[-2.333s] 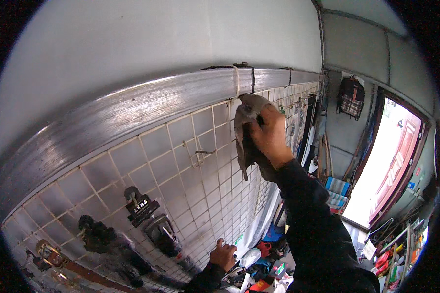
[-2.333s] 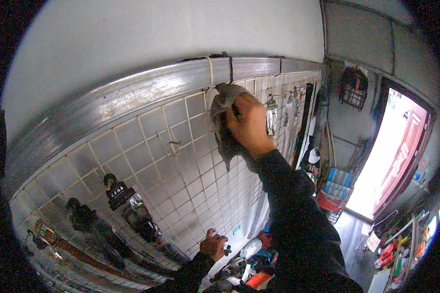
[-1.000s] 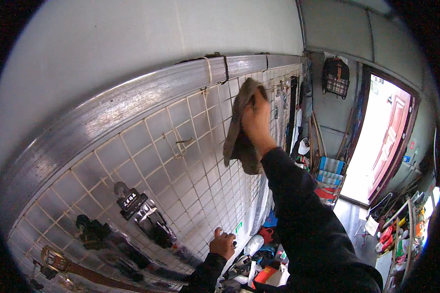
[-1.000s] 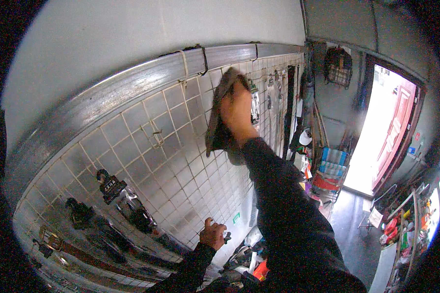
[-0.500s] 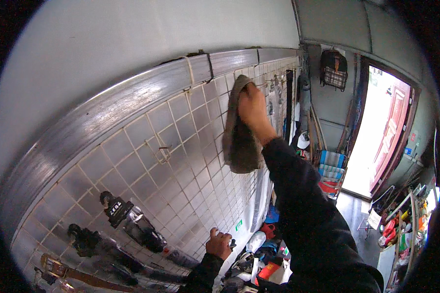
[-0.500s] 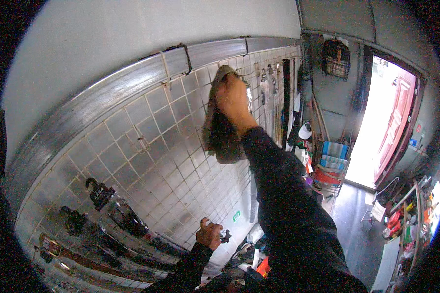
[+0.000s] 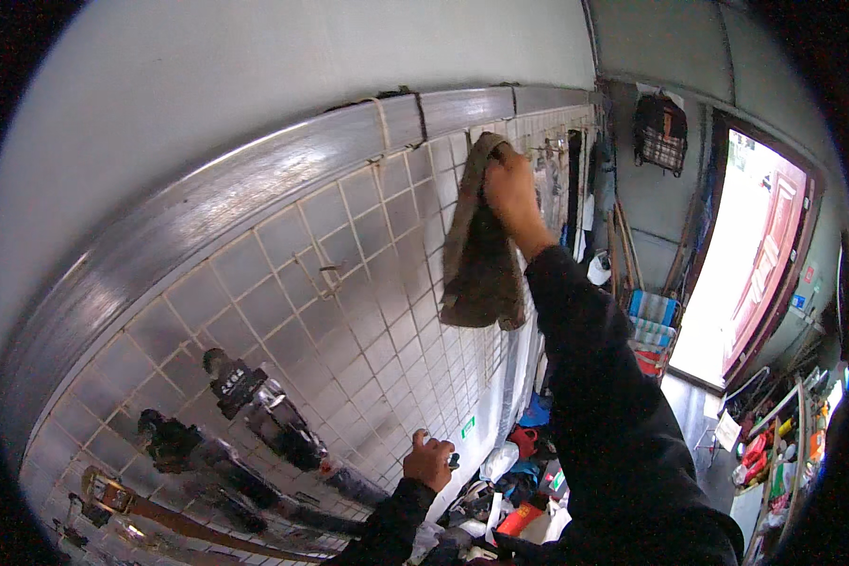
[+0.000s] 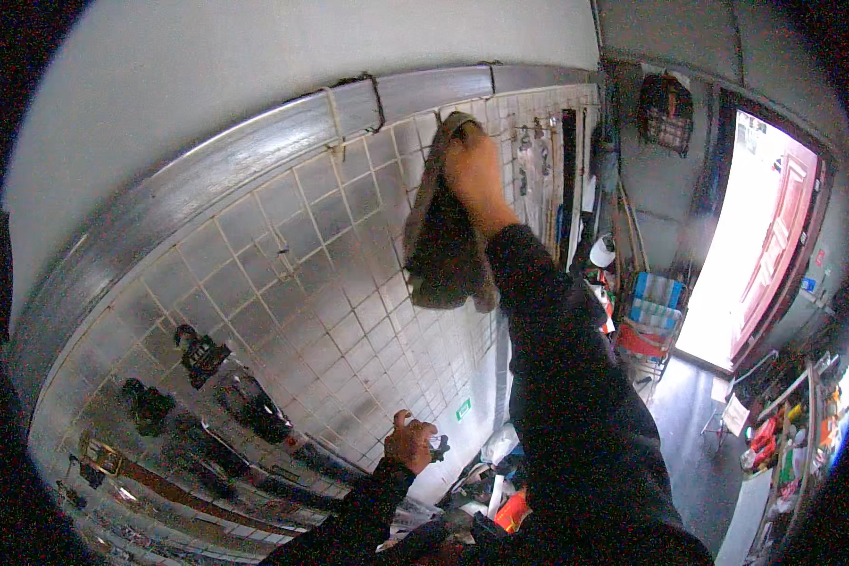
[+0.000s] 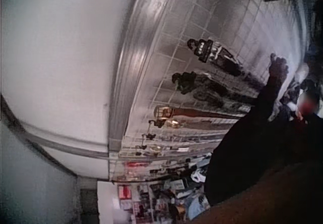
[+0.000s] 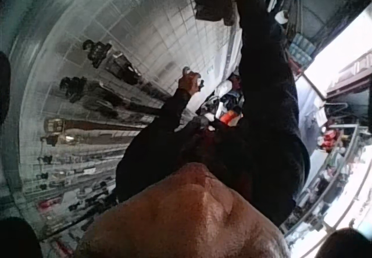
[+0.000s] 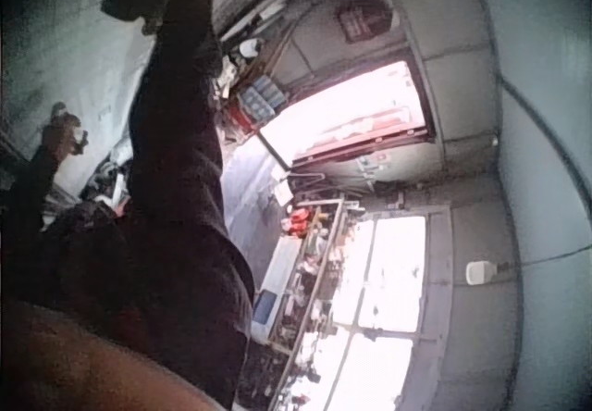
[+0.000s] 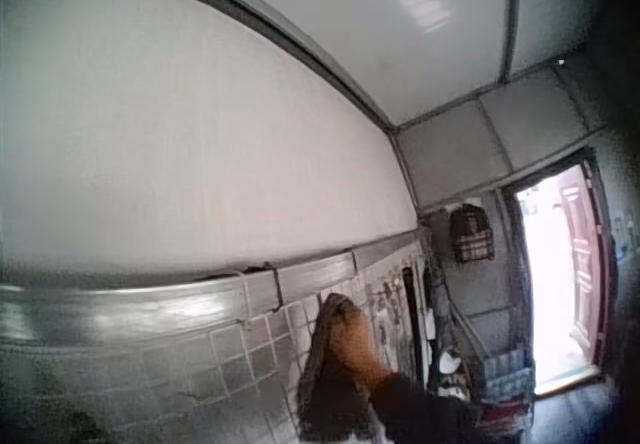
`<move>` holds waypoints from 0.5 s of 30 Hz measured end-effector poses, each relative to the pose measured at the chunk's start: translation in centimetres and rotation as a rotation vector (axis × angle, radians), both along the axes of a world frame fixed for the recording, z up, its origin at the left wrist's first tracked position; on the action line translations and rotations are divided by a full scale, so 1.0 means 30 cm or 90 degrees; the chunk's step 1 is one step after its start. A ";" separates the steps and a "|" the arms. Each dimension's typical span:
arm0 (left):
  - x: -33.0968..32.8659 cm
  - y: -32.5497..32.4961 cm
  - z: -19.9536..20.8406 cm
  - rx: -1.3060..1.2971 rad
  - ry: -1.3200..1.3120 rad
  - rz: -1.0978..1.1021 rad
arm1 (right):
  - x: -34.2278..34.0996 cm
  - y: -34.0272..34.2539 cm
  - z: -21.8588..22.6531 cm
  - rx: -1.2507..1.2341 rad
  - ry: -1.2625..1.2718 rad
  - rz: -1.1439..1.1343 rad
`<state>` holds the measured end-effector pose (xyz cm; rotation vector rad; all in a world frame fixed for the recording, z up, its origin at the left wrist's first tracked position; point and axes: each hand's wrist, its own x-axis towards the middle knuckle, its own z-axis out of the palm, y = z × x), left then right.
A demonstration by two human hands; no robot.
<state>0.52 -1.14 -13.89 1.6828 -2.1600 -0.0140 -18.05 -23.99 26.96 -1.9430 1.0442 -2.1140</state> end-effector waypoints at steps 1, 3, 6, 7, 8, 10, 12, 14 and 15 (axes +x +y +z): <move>-0.002 -0.001 0.002 -0.021 -0.010 0.000 | 0.010 -0.027 0.023 0.012 -0.052 -0.032; -0.005 0.000 0.006 -0.032 -0.027 -0.017 | 0.063 -0.053 0.049 -0.030 0.158 -0.120; -0.010 0.001 0.016 -0.014 -0.010 -0.018 | 0.149 -0.005 0.023 -0.003 0.139 -0.111; -0.009 0.003 0.021 -0.014 -0.013 -0.018 | 0.161 0.032 0.004 -0.036 0.130 -0.066; -0.009 0.007 0.024 -0.011 -0.026 -0.017 | 0.164 0.074 -0.015 -0.063 0.128 -0.048; -0.013 0.008 0.028 0.007 -0.011 -0.004 | 0.153 0.158 -0.042 -0.101 0.173 0.016; -0.012 0.006 0.026 0.006 -0.010 0.000 | 0.155 0.224 -0.045 -0.078 0.084 0.070; -0.010 0.007 0.019 -0.015 -0.023 -0.001 | 0.193 0.263 -0.031 -0.075 -0.003 0.083; -0.008 0.007 0.016 0.001 -0.008 -0.009 | 0.223 0.274 -0.023 -0.065 0.041 0.077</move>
